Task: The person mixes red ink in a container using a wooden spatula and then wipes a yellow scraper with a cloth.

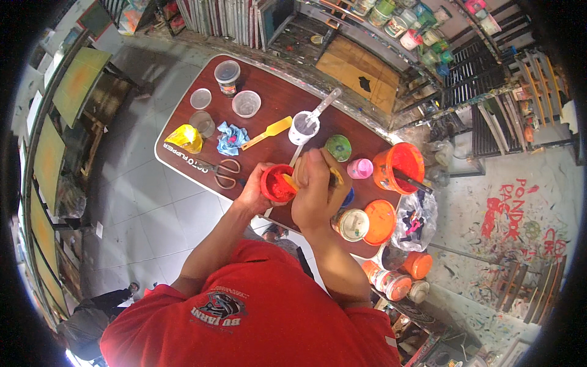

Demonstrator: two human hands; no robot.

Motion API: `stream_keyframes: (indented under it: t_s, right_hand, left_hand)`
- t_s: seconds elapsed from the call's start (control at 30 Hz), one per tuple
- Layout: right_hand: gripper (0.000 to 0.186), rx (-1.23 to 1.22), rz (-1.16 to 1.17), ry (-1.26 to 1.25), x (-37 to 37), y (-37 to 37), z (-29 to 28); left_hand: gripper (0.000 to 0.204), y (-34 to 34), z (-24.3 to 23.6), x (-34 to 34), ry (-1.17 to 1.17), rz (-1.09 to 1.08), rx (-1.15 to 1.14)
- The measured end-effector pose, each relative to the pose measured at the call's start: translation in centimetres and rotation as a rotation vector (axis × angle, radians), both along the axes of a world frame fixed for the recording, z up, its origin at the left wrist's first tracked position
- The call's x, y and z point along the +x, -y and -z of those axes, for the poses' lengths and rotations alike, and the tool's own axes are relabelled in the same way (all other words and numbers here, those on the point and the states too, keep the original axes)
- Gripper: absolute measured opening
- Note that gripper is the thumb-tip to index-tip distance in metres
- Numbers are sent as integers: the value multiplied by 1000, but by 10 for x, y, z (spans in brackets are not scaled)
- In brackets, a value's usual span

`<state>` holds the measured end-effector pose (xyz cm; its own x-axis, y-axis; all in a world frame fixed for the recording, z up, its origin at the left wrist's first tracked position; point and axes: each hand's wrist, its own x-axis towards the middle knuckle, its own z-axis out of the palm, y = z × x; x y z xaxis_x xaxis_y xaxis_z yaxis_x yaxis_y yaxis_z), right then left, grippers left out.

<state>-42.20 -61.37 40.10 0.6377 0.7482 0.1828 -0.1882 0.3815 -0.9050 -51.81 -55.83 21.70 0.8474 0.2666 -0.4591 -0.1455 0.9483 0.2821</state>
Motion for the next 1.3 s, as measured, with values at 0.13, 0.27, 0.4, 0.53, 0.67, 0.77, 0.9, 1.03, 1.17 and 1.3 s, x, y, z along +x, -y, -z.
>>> stream_keyframes:
  t_s: [0.13,0.27,0.4,0.53,0.67,0.77,0.9,1.03,1.17,1.3]
  right_hand:
    - [24,86,-53,125,-9,15,-12]
    - [16,35,-93,445,-5,26,-1]
    - [12,91,-141,628,-2,22,10]
    - [10,-14,-122,651,-2,22,38]
    - [10,54,113,855,-9,20,67]
    - [13,-103,-19,714,-9,24,43]
    - [16,-35,-127,481,-7,29,5]
    - [25,142,-187,538,-14,33,-12]
    - [12,189,-256,603,-14,37,2]
    - [27,27,-151,687,-13,24,25]
  left_hand:
    - [52,-3,-1,-5,34,18,-20]
    - [50,0,3,-4,68,-13,-41]
    - [50,-2,3,-4,122,-66,-118]
    - [47,-1,-4,-7,161,-63,-136]
    - [46,3,-4,-6,93,-33,-149]
    - [46,4,2,-7,80,-81,-115]
    - [46,-1,-1,-7,94,-38,-151]
    - [46,0,0,-9,84,-63,-125]
    - [46,1,7,-8,143,-45,-159]
    - [46,3,10,-5,195,9,-60]
